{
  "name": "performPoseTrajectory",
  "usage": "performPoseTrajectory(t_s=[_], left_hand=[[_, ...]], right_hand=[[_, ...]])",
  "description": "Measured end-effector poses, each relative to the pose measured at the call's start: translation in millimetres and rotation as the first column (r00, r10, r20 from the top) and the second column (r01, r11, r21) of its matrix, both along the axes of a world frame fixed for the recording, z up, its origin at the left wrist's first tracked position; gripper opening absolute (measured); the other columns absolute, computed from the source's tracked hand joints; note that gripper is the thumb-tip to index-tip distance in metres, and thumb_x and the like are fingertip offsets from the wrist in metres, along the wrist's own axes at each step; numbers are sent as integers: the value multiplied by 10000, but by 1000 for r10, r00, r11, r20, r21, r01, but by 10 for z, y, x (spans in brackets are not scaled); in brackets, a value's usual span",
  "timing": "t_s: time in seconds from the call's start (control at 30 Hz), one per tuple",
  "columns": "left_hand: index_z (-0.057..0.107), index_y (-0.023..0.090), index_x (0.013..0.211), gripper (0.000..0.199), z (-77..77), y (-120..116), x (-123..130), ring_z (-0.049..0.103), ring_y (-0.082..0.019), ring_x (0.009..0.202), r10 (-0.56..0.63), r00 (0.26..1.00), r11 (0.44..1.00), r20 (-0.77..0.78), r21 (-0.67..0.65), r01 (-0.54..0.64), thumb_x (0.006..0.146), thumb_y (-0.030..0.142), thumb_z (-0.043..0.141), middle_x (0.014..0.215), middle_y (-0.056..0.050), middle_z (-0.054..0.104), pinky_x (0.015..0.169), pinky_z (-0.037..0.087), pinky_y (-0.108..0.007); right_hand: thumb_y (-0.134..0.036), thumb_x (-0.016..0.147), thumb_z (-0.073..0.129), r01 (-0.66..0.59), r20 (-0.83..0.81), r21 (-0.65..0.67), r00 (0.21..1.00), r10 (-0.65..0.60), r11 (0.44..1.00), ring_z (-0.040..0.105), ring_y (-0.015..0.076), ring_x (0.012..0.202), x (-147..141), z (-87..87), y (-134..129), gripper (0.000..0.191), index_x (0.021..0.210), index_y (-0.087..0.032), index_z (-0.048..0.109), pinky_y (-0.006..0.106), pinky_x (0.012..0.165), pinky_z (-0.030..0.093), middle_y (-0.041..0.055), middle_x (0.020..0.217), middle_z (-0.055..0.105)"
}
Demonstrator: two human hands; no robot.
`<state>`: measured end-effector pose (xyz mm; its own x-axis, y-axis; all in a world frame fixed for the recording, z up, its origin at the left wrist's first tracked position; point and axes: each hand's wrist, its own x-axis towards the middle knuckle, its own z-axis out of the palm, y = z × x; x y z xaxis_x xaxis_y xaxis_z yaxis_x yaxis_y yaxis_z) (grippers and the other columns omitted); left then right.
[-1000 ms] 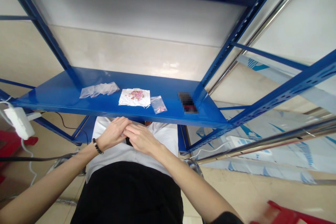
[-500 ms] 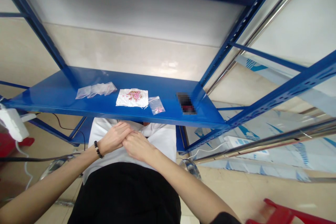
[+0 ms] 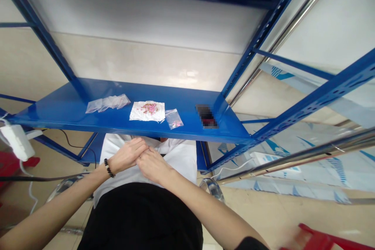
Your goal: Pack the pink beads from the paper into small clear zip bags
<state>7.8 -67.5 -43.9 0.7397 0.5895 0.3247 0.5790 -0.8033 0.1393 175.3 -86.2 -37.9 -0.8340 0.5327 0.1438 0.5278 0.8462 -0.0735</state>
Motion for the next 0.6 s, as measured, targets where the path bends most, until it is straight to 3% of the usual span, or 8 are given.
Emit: performPoseTrajectory(t_s=[0.13, 0.37, 0.6], left_hand=[[532, 169, 887, 154, -49, -75, 66, 496, -237, 830, -3, 1000, 999, 24, 42, 2, 965, 186, 400, 860, -84, 564, 792, 429, -388], [532, 166, 876, 177, -53, -154, 43, 502, -226, 781, 24, 996, 999, 90, 44, -28, 972, 199, 386, 822, -79, 554, 735, 419, -367], [556, 158, 935, 145, -24, -35, 35, 533, -235, 797, -8, 1000, 999, -8, 48, 8, 957, 232, 433, 829, -79, 584, 734, 408, -368]], right_hand=[[-110, 842, 553, -2, 4, 6, 1000, 2, 1000, 594, 255, 949, -37, -50, -46, 202, 1003, -79, 671, 391, 937, 433, 128, 958, 693], [-136, 850, 537, -43, 14, 35, 999, 43, 998, 598, 266, 879, -45, 63, -76, 185, 933, -94, 697, 410, 878, 438, 139, 901, 700], [-123, 847, 554, -65, -4, -8, 998, 65, 998, 614, 245, 919, -1, 68, 47, 173, 951, -90, 688, 361, 888, 457, 141, 952, 707]])
